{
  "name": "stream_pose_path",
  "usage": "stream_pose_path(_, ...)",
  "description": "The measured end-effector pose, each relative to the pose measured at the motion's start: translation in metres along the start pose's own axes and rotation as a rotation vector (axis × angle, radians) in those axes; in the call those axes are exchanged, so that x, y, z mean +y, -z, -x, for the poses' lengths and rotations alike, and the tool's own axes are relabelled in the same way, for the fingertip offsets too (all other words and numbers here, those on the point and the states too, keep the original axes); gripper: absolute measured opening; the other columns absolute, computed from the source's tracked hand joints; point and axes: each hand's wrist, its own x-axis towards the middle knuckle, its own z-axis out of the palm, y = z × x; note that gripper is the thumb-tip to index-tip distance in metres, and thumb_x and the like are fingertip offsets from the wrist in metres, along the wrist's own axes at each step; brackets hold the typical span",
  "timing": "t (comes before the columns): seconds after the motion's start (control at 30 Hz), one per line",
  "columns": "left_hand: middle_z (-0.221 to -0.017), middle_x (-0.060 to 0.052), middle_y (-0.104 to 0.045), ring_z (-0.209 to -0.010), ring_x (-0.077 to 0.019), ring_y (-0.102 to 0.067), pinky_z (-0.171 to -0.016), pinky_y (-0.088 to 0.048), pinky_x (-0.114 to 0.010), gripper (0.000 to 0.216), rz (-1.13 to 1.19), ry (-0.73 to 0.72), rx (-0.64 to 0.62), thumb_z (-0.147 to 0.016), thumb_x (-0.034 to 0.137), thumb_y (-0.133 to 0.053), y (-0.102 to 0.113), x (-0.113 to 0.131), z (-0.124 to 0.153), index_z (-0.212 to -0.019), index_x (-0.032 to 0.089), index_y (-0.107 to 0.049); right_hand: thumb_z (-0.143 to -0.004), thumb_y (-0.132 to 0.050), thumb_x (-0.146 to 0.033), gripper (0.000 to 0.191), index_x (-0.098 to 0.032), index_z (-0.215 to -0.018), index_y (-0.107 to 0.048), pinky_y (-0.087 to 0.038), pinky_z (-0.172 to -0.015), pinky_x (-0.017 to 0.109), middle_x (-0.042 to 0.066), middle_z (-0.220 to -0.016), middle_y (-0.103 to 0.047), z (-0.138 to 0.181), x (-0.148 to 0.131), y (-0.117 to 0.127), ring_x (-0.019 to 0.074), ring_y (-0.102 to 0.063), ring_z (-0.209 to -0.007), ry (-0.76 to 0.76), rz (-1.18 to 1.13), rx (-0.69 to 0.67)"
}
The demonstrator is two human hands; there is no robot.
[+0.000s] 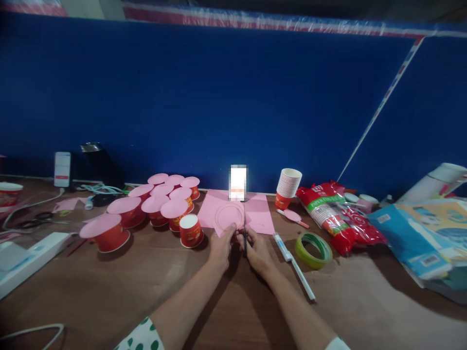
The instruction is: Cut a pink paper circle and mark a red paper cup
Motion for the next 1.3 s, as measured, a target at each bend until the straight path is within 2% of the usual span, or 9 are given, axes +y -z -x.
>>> stream_pose_path(0.1,-0.062,-0.009,-0.065,-0.053,-0.0169,-0.062,-0.049,-0.049,-0.025,0.037,-0.013,-0.039,-0.048,-0.059,0.04,-0.072,0.002,-0.001,-0.001,-0.074,0.006,-0.064,-0.08,-0.051,-0.044,0.032,-0.014,-0.088,-0.06,-0.035,-0.05,0.021,-0.002,-0.058,-0.051,0.0,-0.001,0.0,0.0101,-0.044,-0.053,0.001,0.009,0.001)
stream_pose_path(0.53,-0.063,-0.009,-0.065,-0.058,-0.0188,-0.063,-0.051,-0.051,-0.028,0.041,0.015,-0.039,-0.01,-0.053,0.04,-0.075,0.002,-0.002,-0.004,-0.073,0.006,-0.063,-0.078,-0.052,-0.043,0.032,-0.014,-0.087,-0.059,-0.032,-0.047,0.02,-0.003,-0.057,-0.048,0.0,0.002,0.0,0.0095,-0.041,-0.052,-0.013,0.003,-0.007)
stream_pose_path(0.83,-0.062,-0.007,-0.064,-0.057,-0.0173,-0.063,-0.053,-0.051,-0.028,0.038,-0.01,-0.05,-0.01,-0.057,0.039,-0.074,0.002,-0.001,-0.004,-0.073,0.006,-0.063,-0.077,-0.055,-0.04,0.026,-0.015,-0.083,-0.058,-0.031,-0.047,0.021,-0.003,-0.056,-0.047,0.0,-0.004,0.0,0.0096,-0.04,-0.051,-0.033,0.002,-0.015)
stream_pose_path(1.03,-0.061,-0.006,-0.064,-0.053,-0.0166,-0.062,-0.052,-0.05,-0.027,0.038,-0.04,-0.058,-0.034,-0.057,0.038,-0.073,0.002,0.001,0.0,-0.076,0.007,-0.063,-0.078,-0.053,-0.037,0.027,-0.014,-0.09,-0.057,-0.034,-0.05,0.021,-0.002,-0.059,-0.051,-0.002,0.004,0.001,0.0103,-0.044,-0.054,-0.019,-0.008,0.001)
stream_pose_path(1.3,-0.058,-0.005,-0.062,-0.05,-0.0148,-0.06,-0.047,-0.048,-0.025,0.036,-0.052,-0.039,-0.016,-0.058,0.039,-0.073,0.003,0.0,-0.001,-0.073,0.007,-0.062,-0.08,-0.051,-0.038,0.025,-0.014,-0.083,-0.056,-0.033,-0.048,0.021,-0.003,-0.058,-0.049,-0.002,0.009,0.001,0.0096,-0.042,-0.052,0.005,-0.011,-0.002)
